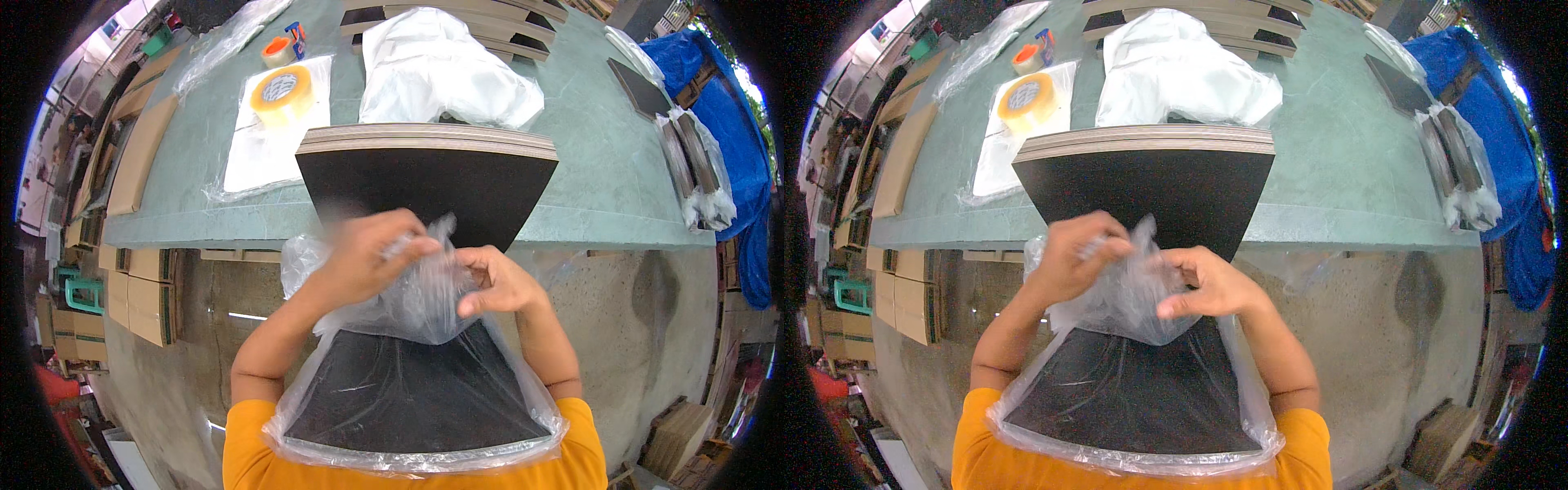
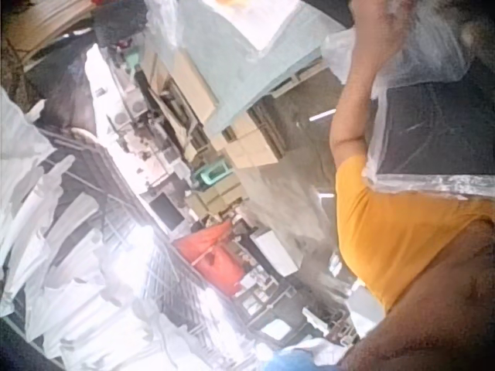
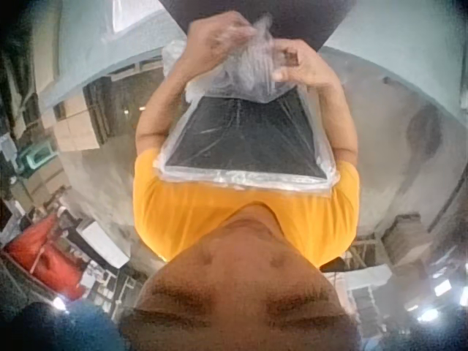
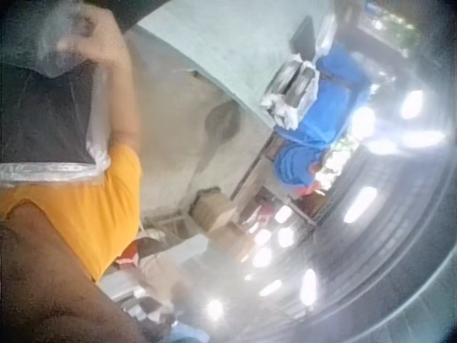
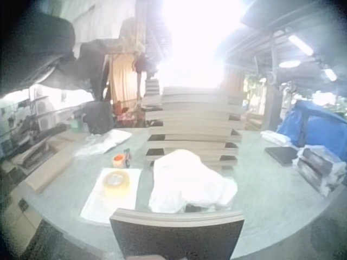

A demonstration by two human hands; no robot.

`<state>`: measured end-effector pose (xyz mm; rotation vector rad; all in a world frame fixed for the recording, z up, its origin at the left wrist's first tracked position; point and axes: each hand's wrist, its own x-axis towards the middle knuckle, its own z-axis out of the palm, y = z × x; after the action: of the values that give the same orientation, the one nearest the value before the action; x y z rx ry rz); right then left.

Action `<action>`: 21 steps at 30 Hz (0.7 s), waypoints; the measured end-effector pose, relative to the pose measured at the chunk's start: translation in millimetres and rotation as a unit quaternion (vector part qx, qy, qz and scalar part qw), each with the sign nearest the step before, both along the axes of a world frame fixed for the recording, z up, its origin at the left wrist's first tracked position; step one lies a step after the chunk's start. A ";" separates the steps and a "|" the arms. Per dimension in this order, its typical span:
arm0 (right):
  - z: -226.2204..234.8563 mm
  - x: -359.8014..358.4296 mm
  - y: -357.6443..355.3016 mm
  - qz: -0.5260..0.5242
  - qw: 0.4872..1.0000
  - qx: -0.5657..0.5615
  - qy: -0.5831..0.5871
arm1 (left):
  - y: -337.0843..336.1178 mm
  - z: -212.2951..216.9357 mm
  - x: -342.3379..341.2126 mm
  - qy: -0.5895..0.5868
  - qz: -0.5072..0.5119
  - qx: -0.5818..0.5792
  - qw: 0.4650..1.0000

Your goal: The person wraps individual flat rectangular panels in plastic film by hand. They pull a panel from a stack, place it on the work surface, wrap the plastic sheet around it, and smooth the film over the edges.

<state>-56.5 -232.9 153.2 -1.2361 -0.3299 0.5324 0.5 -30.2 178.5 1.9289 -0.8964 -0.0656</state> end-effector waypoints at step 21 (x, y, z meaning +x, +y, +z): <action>-13.2 -9.2 -7.0 -0.150 0.975 -0.148 0.069 | -6.7 -20.9 -5.9 0.159 -0.003 0.013 0.987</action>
<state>-65.8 -239.9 140.0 -1.4977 0.0590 0.4107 -5.5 -36.9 157.6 1.8715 -0.6877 -0.3797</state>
